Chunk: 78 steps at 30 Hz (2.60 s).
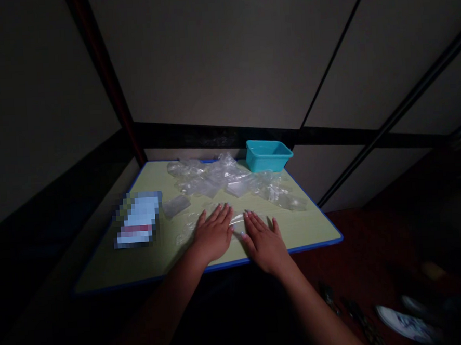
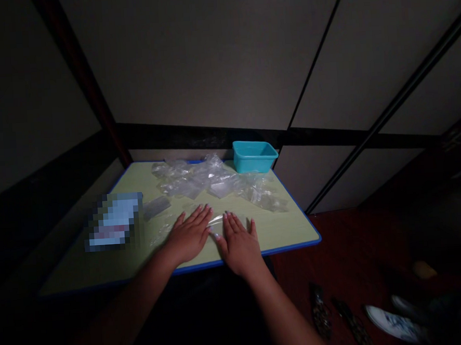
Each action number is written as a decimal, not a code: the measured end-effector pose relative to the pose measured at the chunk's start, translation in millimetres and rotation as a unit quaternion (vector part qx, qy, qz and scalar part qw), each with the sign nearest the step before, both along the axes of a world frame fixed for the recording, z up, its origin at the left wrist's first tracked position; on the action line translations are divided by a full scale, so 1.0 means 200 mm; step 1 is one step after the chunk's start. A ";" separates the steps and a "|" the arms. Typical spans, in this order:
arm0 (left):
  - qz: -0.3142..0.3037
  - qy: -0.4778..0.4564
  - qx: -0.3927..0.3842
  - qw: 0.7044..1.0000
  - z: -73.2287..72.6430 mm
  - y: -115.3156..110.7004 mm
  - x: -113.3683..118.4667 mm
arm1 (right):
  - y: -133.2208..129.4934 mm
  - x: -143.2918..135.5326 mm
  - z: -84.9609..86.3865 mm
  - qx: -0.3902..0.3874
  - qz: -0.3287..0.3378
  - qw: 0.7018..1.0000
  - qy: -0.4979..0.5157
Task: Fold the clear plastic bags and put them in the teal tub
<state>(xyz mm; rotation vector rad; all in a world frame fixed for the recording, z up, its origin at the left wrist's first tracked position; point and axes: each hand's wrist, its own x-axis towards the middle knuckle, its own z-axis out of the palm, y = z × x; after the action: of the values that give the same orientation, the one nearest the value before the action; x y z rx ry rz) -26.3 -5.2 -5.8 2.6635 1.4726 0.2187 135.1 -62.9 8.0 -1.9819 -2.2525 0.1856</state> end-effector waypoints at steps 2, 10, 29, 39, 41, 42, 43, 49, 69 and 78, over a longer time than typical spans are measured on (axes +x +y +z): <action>0.003 -0.002 0.002 1.000 0.00 0.00 0.00 | 0.00 0.03 0.00 -0.007 -0.017 1.000 -0.001; 0.007 0.001 0.004 1.000 -0.01 0.00 0.00 | -0.02 0.08 -0.02 -0.010 -0.063 0.998 -0.025; -0.131 -0.041 -0.015 0.990 0.06 -0.18 0.21 | 0.00 0.09 -0.07 -0.032 -0.050 0.994 -0.094; -0.040 -0.017 -0.036 0.998 0.04 -0.10 0.14 | 0.00 0.08 -0.06 -0.016 -0.057 0.995 -0.078; -0.022 -0.012 -0.030 0.999 0.04 -0.08 0.09 | 0.00 0.08 -0.06 -0.012 -0.059 0.996 -0.073; -0.014 -0.008 -0.030 0.999 0.05 -0.07 0.07 | 0.00 0.08 -0.06 -0.010 -0.059 0.996 -0.070; -0.005 -0.003 -0.031 1.000 0.05 -0.06 0.04 | 0.00 0.08 -0.06 -0.008 -0.060 0.996 -0.068; 0.045 0.023 -0.031 0.998 0.05 0.02 -0.13 | -0.01 0.08 -0.06 -0.011 -0.058 0.996 -0.063; 0.055 0.006 0.078 0.995 0.07 0.00 -0.23 | 0.00 0.08 -0.05 -0.019 -0.063 0.997 -0.032; -0.024 0.020 0.073 0.997 0.08 -0.18 -0.15 | -0.05 0.18 -0.01 0.002 -0.056 0.997 0.052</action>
<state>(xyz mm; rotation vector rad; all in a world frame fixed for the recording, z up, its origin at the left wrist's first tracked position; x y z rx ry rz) -57.2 -40.4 9.5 2.8301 1.4541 0.2821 171.8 -72.9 6.5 -2.0395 -2.0702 0.2659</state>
